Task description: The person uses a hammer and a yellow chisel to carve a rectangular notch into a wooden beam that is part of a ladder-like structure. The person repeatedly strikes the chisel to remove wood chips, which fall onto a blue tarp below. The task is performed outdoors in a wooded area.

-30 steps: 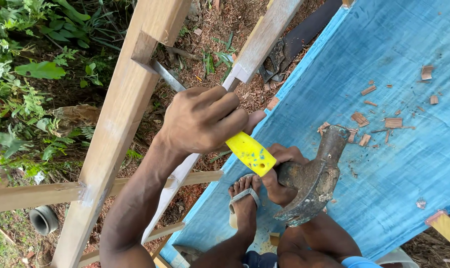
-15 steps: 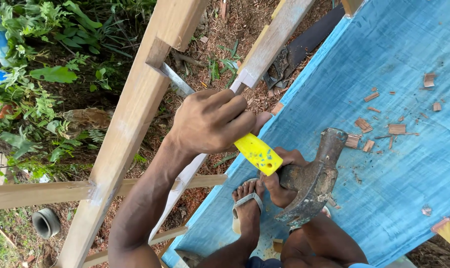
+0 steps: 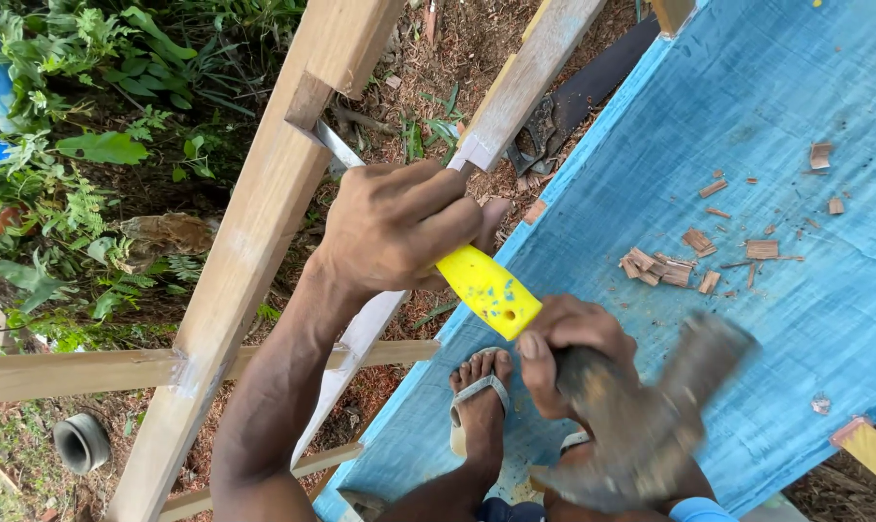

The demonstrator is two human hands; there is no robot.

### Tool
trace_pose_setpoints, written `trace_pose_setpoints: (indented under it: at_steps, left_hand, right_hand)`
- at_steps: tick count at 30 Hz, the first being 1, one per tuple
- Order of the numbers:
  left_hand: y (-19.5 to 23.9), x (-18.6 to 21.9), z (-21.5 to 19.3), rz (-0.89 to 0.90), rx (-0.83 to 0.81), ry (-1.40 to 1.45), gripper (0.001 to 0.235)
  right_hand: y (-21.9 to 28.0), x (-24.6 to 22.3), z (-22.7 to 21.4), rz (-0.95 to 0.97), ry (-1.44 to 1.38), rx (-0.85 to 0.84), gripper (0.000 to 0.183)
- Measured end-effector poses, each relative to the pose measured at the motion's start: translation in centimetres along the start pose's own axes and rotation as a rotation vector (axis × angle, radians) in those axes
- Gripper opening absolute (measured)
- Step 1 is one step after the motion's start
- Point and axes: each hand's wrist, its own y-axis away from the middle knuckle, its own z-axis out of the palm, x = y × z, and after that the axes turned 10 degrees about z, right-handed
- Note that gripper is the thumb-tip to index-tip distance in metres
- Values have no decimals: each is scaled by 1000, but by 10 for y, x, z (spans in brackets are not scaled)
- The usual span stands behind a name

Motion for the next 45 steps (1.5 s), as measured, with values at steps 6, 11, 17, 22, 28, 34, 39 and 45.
trace_pose_setpoints:
  at_steps: [6,11,17,22,28,34,39,45]
  left_hand:
    - [-5,-4,-9,1,79,126,48]
    - [-2,-5,-3,-11,124,136,51]
    - [8,-9,7,2,128,195,44]
    - [20,-14,15,-3,168,236,36]
    - [37,-14,32,66,41,113,31]
    - [22,-8,40,130,-3,-51,33]
    - [14,-10,32,142,58,-13,34]
    - [18,-13,41,139,76,-16,33]
  right_hand:
    - [31,83,-12,794,324,31,37]
    - [-16,-10,13,-256,-99,123,16]
    - [6,79,0,-230,280,67,27]
    - [-7,32,1,-249,76,79,24]
    - [15,91,-13,-191,132,92,37]
    - [22,88,-5,-102,82,156,25]
    - [28,118,-14,-59,-139,62,29]
    - [14,84,-11,67,-319,-31,19]
